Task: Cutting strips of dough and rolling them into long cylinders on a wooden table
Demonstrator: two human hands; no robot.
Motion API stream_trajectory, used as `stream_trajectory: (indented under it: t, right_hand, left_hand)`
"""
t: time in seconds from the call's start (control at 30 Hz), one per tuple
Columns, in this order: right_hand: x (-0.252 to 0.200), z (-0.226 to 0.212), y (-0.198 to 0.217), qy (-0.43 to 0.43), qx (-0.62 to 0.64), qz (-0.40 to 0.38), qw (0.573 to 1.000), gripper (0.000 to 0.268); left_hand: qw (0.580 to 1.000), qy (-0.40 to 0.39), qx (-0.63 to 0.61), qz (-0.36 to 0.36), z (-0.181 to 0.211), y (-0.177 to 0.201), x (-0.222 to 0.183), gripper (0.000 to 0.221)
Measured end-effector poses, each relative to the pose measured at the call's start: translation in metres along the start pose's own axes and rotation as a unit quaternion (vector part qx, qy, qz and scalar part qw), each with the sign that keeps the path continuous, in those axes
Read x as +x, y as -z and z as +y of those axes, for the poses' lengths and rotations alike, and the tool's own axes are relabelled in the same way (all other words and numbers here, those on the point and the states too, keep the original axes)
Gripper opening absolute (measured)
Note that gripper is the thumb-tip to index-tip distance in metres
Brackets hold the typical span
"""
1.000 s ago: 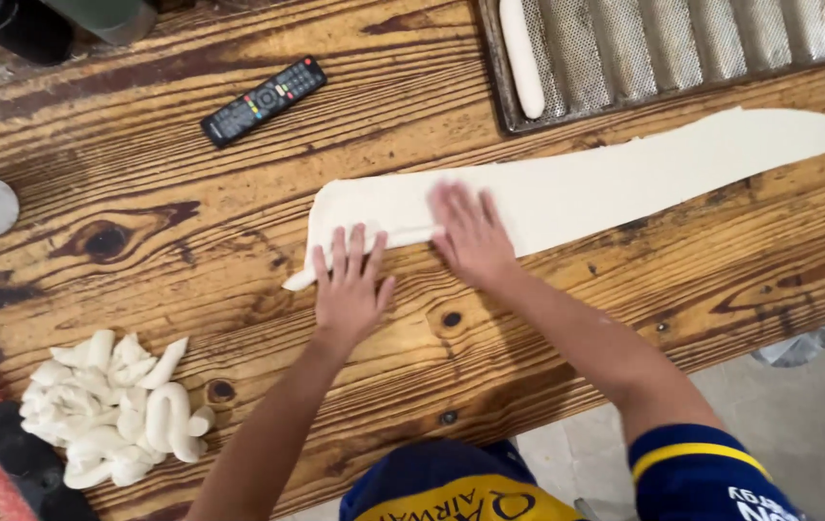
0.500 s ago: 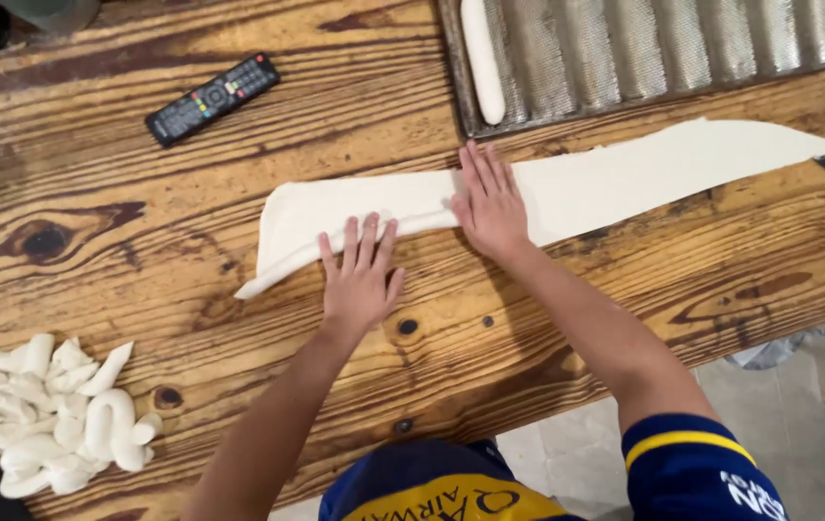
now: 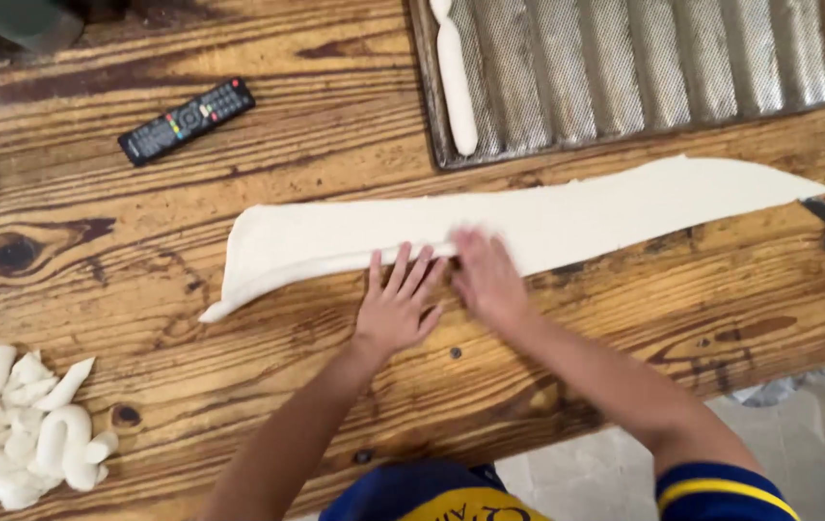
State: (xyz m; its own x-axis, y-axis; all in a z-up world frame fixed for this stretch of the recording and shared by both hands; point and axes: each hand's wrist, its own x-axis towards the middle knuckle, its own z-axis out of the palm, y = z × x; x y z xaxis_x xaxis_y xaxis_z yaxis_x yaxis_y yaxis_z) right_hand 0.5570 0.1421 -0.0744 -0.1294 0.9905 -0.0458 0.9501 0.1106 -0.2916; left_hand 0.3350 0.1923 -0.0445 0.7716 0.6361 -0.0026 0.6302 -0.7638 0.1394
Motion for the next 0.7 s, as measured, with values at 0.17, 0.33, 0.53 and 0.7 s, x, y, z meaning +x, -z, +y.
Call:
stream_trajectory:
  t: [0.17, 0.33, 0.53, 0.7]
  right_hand:
    - [0.029, 0.031, 0.043, -0.047, -0.083, -0.067, 0.993, 0.079]
    - [0.015, 0.054, 0.032, -0.083, -0.035, 0.041, 0.995, 0.073]
    - [0.014, 0.077, 0.043, 0.025, -0.125, -0.003, 0.992, 0.069]
    - [0.013, 0.102, 0.049, -0.029, -0.072, 0.083, 0.994, 0.064]
  left_hand:
    - [0.997, 0.070, -0.021, 0.006, 0.015, 0.003, 0.019, 0.074]
    - [0.998, 0.033, -0.036, 0.032, 0.031, -0.004, 0.034, 0.074]
    - [0.999, 0.047, -0.023, 0.010, 0.041, -0.011, 0.067, 0.075]
    - [0.994, 0.097, -0.050, -0.024, 0.046, -0.013, 0.078, 0.074]
